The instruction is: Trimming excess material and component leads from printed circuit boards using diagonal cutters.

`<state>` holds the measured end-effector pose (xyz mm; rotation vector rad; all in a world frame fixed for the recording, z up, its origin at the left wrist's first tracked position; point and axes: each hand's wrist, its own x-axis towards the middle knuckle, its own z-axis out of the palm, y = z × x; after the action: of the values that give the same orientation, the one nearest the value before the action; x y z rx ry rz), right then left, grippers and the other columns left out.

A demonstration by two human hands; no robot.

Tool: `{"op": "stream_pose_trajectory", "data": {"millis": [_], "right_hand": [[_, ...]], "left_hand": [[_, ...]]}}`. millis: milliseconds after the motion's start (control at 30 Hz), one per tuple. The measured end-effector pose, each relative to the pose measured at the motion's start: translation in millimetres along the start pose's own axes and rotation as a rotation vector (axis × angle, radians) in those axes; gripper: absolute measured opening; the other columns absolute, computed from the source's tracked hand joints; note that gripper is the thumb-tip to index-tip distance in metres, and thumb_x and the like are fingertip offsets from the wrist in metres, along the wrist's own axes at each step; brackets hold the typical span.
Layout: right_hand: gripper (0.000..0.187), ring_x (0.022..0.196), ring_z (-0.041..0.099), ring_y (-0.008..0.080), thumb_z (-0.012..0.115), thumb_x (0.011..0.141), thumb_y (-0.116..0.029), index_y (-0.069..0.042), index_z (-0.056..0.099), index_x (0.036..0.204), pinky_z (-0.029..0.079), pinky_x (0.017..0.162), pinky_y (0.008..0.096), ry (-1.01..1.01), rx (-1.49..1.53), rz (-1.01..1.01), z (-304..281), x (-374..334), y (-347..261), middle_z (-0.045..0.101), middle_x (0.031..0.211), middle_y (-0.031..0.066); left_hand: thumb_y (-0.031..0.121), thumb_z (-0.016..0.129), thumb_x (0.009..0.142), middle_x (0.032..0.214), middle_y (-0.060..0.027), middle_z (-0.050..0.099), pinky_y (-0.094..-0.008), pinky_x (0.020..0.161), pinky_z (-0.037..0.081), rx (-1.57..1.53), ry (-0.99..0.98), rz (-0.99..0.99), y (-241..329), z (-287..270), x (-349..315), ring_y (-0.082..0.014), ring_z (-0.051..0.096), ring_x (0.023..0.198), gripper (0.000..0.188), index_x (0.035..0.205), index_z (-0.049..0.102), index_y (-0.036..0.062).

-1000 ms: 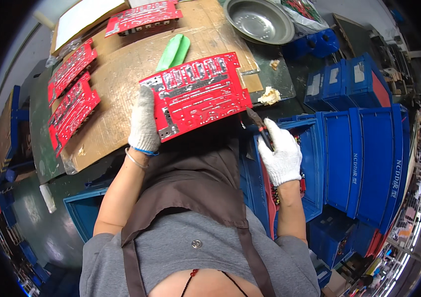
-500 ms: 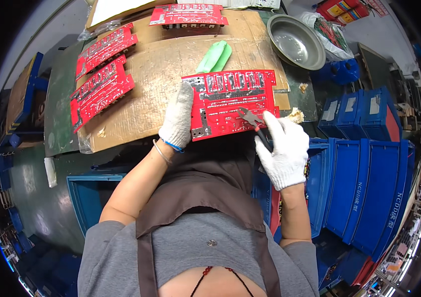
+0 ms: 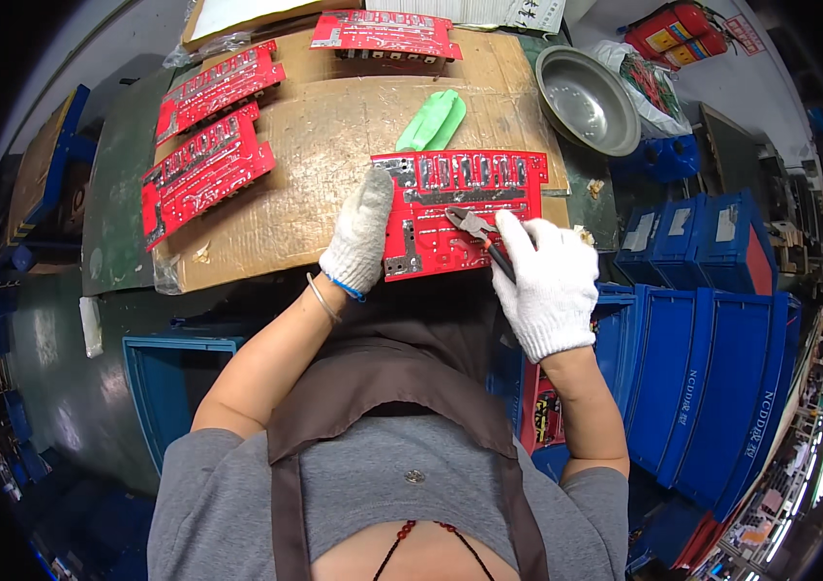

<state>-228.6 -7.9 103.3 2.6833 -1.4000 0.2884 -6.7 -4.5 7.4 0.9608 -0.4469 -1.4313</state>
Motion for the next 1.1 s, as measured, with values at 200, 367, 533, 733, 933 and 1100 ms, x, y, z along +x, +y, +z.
{"op": "stream_pose_trajectory", "data": {"millis": [200,367,533,733,933,1100], "right_hand": [[0.040,0.075,0.066,0.0173,0.067,0.095,-0.014,-0.007,0.060,0.134,0.054,0.066,0.0326,0.235,0.623,0.340,23.1,-15.3,26.7,0.067,0.095,0.0076],[0.024,0.061,0.059,0.0110,0.054,0.099,-0.010,-0.005,0.051,0.122,0.051,0.051,0.0261,0.470,1.479,1.036,40.4,-31.5,25.3,0.060,0.082,0.0030],[0.029,0.060,0.059,0.0113,0.055,0.098,-0.013,-0.009,0.050,0.126,0.050,0.051,0.0264,0.380,1.480,1.128,31.2,-51.7,33.5,0.062,0.087,0.0060],[0.040,0.058,0.054,0.0074,0.059,0.096,-0.009,-0.006,0.051,0.136,0.046,0.051,0.0249,0.152,0.992,0.758,50.0,-44.4,41.6,0.060,0.084,0.0020],[0.026,0.057,0.053,0.0061,0.061,0.099,-0.014,-0.006,0.058,0.123,0.045,0.051,0.0227,0.228,1.137,0.922,25.7,-51.0,48.2,0.058,0.075,-0.0008],[0.045,0.069,0.056,0.0089,0.069,0.096,-0.011,-0.003,0.054,0.138,0.048,0.063,0.0242,0.153,1.025,0.696,45.0,-51.8,42.8,0.060,0.088,0.0023]], "left_hand": [[0.047,0.052,0.107,0.109,-0.0078,0.071,-0.0304,0.080,0.060,0.062,0.030,0.016,13.1,21.1,-9.2,-0.0128,0.070,0.091,0.051,0.130,0.061,0.0018],[0.015,0.056,0.106,0.122,-0.0089,0.065,-0.0276,0.100,0.047,0.330,-0.226,0.354,35.3,93.2,-34.3,-0.0100,0.058,0.111,0.040,0.141,0.055,-0.0037],[0.008,0.059,0.101,0.126,-0.0135,0.066,-0.0317,0.102,0.048,0.598,-0.398,0.571,48.8,110.6,-33.7,-0.0185,0.062,0.118,0.039,0.138,0.058,-0.0045],[0.029,0.058,0.107,0.127,-0.0102,0.066,-0.0294,0.096,0.052,0.400,-0.198,0.446,57.3,95.7,-18.3,-0.0169,0.065,0.109,0.046,0.139,0.057,-0.0041],[0.039,0.059,0.106,0.116,-0.0072,0.069,-0.0293,0.085,0.058,0.047,0.031,0.244,64.5,28.0,2.0,-0.0128,0.068,0.094,0.045,0.131,0.062,0.0022],[0.035,0.057,0.107,0.114,-0.0100,0.072,-0.0345,0.080,0.064,-0.057,0.104,0.334,58.6,-18.5,22.3,-0.0185,0.074,0.095,0.037,0.128,0.061,0.0055]]}}
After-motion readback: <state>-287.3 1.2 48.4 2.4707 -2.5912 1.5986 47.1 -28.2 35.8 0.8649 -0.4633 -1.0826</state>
